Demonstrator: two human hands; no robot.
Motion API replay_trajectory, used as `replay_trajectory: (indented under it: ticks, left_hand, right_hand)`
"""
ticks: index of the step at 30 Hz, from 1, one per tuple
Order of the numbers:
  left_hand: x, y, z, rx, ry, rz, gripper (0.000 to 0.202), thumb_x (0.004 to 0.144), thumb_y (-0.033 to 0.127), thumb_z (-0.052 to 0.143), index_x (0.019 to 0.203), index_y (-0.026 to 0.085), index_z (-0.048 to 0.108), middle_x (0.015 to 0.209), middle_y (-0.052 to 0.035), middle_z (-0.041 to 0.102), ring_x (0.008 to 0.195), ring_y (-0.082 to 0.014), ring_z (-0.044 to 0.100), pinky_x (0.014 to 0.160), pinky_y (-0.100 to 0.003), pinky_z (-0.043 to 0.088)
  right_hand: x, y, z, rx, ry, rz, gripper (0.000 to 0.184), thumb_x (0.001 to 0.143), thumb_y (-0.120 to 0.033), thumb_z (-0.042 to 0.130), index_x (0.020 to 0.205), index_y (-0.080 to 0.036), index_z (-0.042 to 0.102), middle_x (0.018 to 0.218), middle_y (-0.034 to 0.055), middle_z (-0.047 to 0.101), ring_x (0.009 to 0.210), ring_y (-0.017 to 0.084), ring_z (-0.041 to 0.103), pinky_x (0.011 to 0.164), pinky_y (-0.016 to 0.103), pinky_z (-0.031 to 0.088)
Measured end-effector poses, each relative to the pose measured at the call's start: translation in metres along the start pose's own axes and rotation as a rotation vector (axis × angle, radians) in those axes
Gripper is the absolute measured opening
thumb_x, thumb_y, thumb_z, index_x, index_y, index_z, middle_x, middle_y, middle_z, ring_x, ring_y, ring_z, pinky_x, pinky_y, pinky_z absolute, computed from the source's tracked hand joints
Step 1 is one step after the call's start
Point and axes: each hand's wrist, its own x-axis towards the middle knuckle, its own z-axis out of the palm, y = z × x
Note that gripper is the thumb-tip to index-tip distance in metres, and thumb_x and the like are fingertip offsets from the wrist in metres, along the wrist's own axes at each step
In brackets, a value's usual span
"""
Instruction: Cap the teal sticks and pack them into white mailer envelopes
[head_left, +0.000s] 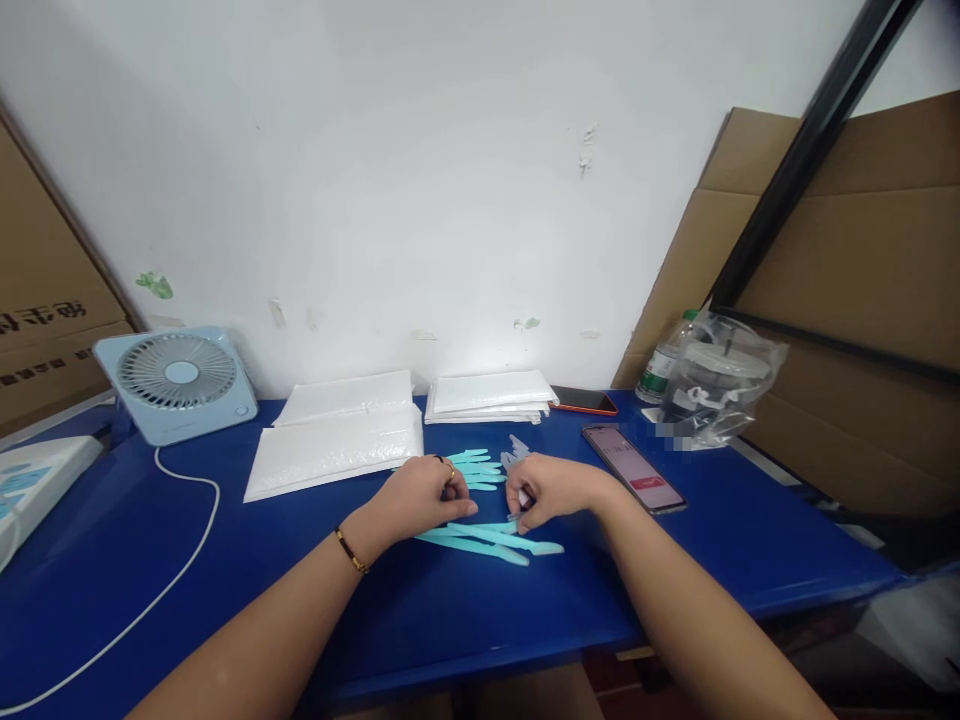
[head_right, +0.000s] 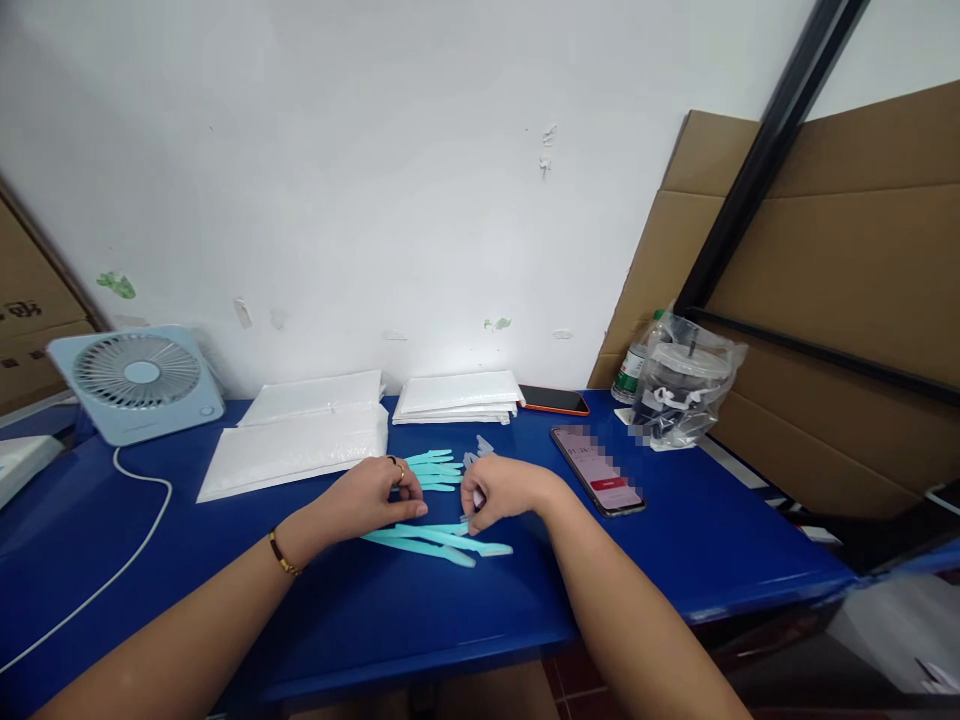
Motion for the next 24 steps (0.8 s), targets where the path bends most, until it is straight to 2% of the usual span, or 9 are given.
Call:
replay_trajectory:
  ticks: [2,5,10,14,15,17,20,22,24]
  left_hand:
    - [0.0,0.002,0.004,-0.01,-0.049,0.024,0.023,0.076,0.041,0.056,0.076,0.023,0.07,0.073,0.0003,0.068,0.07,-0.0148,0.058,0.059,-0.024,0.035]
    - [0.001,0.0,0.006,0.021,-0.038,0.008,0.02,0.077,0.034,0.054,0.074,0.022,0.07,0.075,0.0001,0.069,0.071,-0.0146,0.058,0.06,-0.024,0.035]
    - [0.001,-0.001,0.005,0.039,-0.008,-0.087,0.029,0.069,0.05,0.062,0.079,0.023,0.068,0.076,0.0007,0.067,0.065,-0.0143,0.057,0.055,-0.024,0.033]
    - [0.0,0.0,0.008,0.037,-0.038,-0.115,0.022,0.072,0.043,0.059,0.07,0.022,0.066,0.069,0.001,0.066,0.062,-0.0131,0.056,0.052,-0.023,0.031]
    - [0.001,0.0,0.009,0.036,-0.042,-0.122,0.021,0.073,0.04,0.057,0.069,0.021,0.065,0.068,0.0009,0.066,0.061,-0.0128,0.055,0.052,-0.023,0.031]
    - [0.002,-0.001,0.011,0.032,-0.044,-0.128,0.019,0.074,0.038,0.056,0.07,0.021,0.064,0.068,0.0009,0.066,0.06,-0.0126,0.055,0.052,-0.023,0.032]
    - [0.004,-0.002,0.009,0.05,-0.015,-0.102,0.019,0.076,0.036,0.053,0.072,0.021,0.065,0.071,0.0004,0.066,0.062,-0.0133,0.056,0.056,-0.024,0.034]
    - [0.005,-0.005,0.006,0.096,0.037,-0.084,0.018,0.077,0.035,0.053,0.072,0.021,0.065,0.074,-0.0005,0.066,0.065,-0.0146,0.057,0.06,-0.025,0.036]
    - [0.005,-0.008,0.001,0.153,0.082,-0.097,0.017,0.078,0.032,0.053,0.072,0.021,0.065,0.076,-0.0012,0.067,0.068,-0.016,0.058,0.062,-0.027,0.036]
  right_hand:
    - [0.004,0.0,0.003,-0.007,0.046,-0.006,0.017,0.065,-0.03,0.071,0.074,-0.016,0.068,0.068,-0.0013,0.06,0.058,0.008,0.049,0.051,0.019,0.034]
    - [0.006,0.004,0.005,-0.001,0.12,-0.016,0.014,0.068,-0.028,0.069,0.074,-0.016,0.067,0.069,-0.0013,0.06,0.058,0.008,0.048,0.052,0.019,0.034]
    - [0.005,0.014,0.0,-0.04,0.275,0.012,0.012,0.068,-0.027,0.07,0.074,-0.017,0.067,0.074,0.0002,0.062,0.065,0.011,0.054,0.057,0.021,0.037]
    - [0.002,0.018,-0.005,-0.154,0.457,0.121,0.019,0.066,-0.029,0.072,0.08,-0.017,0.068,0.081,0.0037,0.063,0.07,0.015,0.055,0.063,0.024,0.038]
    - [0.001,0.017,-0.005,-0.147,0.464,0.109,0.023,0.066,-0.032,0.072,0.083,-0.017,0.068,0.083,0.004,0.062,0.072,0.015,0.055,0.063,0.024,0.038]
    - [0.001,0.013,-0.004,-0.08,0.391,0.03,0.028,0.067,-0.038,0.071,0.087,-0.018,0.068,0.084,0.0032,0.061,0.071,0.014,0.054,0.062,0.023,0.038]
    - [0.004,0.008,-0.001,-0.01,0.261,-0.071,0.024,0.072,-0.04,0.068,0.08,-0.018,0.069,0.076,0.0013,0.06,0.065,0.011,0.052,0.058,0.022,0.038]
    - [0.006,0.008,0.0,-0.013,0.264,-0.075,0.02,0.074,-0.036,0.066,0.075,-0.016,0.069,0.073,0.0013,0.06,0.062,0.01,0.051,0.057,0.021,0.037]
    - [0.006,0.013,-0.002,-0.023,0.322,-0.016,0.017,0.076,-0.032,0.064,0.074,-0.015,0.069,0.073,0.0022,0.061,0.062,0.011,0.051,0.057,0.022,0.036]
